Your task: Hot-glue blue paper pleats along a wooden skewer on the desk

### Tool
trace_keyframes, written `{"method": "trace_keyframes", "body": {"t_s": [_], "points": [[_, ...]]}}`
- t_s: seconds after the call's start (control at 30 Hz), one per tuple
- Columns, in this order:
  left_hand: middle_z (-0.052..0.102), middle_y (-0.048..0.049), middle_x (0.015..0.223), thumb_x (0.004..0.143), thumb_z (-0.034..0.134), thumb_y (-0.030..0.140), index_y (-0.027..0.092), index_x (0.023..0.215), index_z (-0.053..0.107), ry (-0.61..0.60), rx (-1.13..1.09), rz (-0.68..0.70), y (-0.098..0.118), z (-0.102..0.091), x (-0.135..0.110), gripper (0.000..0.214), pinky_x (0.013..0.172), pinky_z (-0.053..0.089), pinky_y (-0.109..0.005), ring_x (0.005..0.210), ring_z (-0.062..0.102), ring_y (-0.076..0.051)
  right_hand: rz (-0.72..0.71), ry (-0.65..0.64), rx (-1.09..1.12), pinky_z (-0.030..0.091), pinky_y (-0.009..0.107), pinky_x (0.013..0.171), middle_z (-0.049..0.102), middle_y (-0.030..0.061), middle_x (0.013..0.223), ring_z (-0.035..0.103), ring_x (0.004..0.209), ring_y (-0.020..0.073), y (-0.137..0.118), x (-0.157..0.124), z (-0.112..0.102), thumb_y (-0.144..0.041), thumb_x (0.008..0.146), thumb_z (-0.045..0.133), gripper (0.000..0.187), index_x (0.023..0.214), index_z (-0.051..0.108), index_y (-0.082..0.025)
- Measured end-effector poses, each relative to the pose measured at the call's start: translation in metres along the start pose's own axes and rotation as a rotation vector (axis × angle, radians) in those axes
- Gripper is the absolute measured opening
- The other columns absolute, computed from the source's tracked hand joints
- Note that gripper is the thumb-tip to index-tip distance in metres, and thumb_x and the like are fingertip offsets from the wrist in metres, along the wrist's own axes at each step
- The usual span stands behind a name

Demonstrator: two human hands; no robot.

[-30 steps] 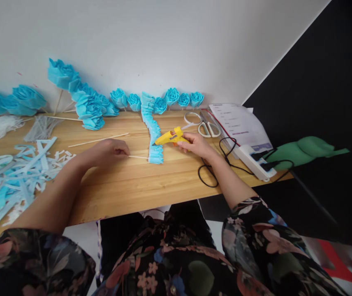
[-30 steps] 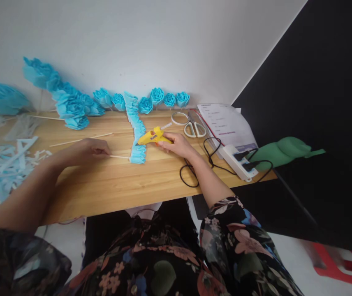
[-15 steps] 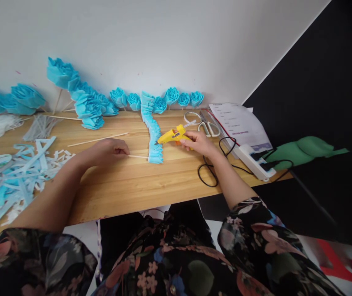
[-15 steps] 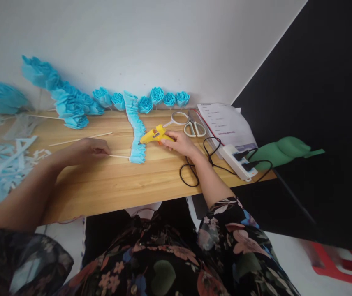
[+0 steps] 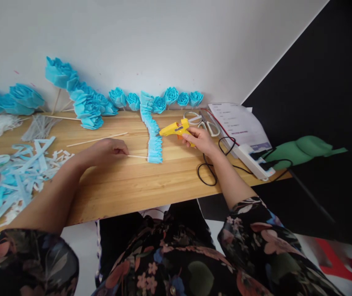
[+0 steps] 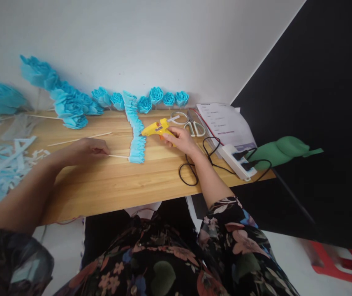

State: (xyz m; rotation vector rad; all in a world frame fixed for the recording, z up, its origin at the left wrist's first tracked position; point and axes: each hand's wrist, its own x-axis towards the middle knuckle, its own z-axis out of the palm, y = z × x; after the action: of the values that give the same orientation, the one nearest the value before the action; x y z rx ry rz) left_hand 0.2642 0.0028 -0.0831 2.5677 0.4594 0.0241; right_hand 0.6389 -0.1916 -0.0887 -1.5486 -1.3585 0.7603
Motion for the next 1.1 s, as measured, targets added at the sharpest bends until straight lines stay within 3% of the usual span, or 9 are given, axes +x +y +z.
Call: {"method": "trace_keyframes", "body": {"t_s": [0.53, 0.87, 1.1], "points": [[0.084, -0.0067, 0.098, 0.1, 0.058, 0.035, 0.021, 0.099, 0.085, 0.0, 0.009, 0.005, -0.005, 0.003, 0.002, 0.03, 0.084, 0.053, -0.028, 0.088, 0.073, -0.022, -0.021, -0.026, -0.115, 0.044, 0.031, 0.063, 0.073, 0.0016, 0.075, 0.061, 0.063, 0.0168, 0.006, 0.002, 0.005, -0.064, 0.089, 0.081, 0.044, 0.095, 0.078, -0.021], [0.086, -0.0084, 0.104, 0.107, 0.059, 0.042, 0.021, 0.103, 0.084, -0.015, -0.016, 0.036, -0.008, 0.0, 0.001, 0.033, 0.09, 0.055, -0.029, 0.093, 0.076, -0.023, -0.034, -0.022, -0.155, 0.043, 0.032, 0.065, 0.072, 0.0017, 0.075, 0.061, 0.064, 0.0179, 0.005, 0.001, 0.005, -0.063, 0.091, 0.077, 0.044, 0.098, 0.08, -0.02], [0.086, -0.0098, 0.111, 0.11, 0.055, 0.046, 0.019, 0.106, 0.081, -0.025, -0.046, 0.062, 0.002, -0.01, -0.005, 0.038, 0.093, 0.056, -0.029, 0.096, 0.075, -0.023, -0.086, -0.042, -0.215, 0.039, 0.032, 0.066, 0.069, 0.0006, 0.075, 0.056, 0.068, 0.0185, 0.003, -0.001, 0.003, -0.064, 0.095, 0.077, 0.047, 0.107, 0.083, -0.019]]}}
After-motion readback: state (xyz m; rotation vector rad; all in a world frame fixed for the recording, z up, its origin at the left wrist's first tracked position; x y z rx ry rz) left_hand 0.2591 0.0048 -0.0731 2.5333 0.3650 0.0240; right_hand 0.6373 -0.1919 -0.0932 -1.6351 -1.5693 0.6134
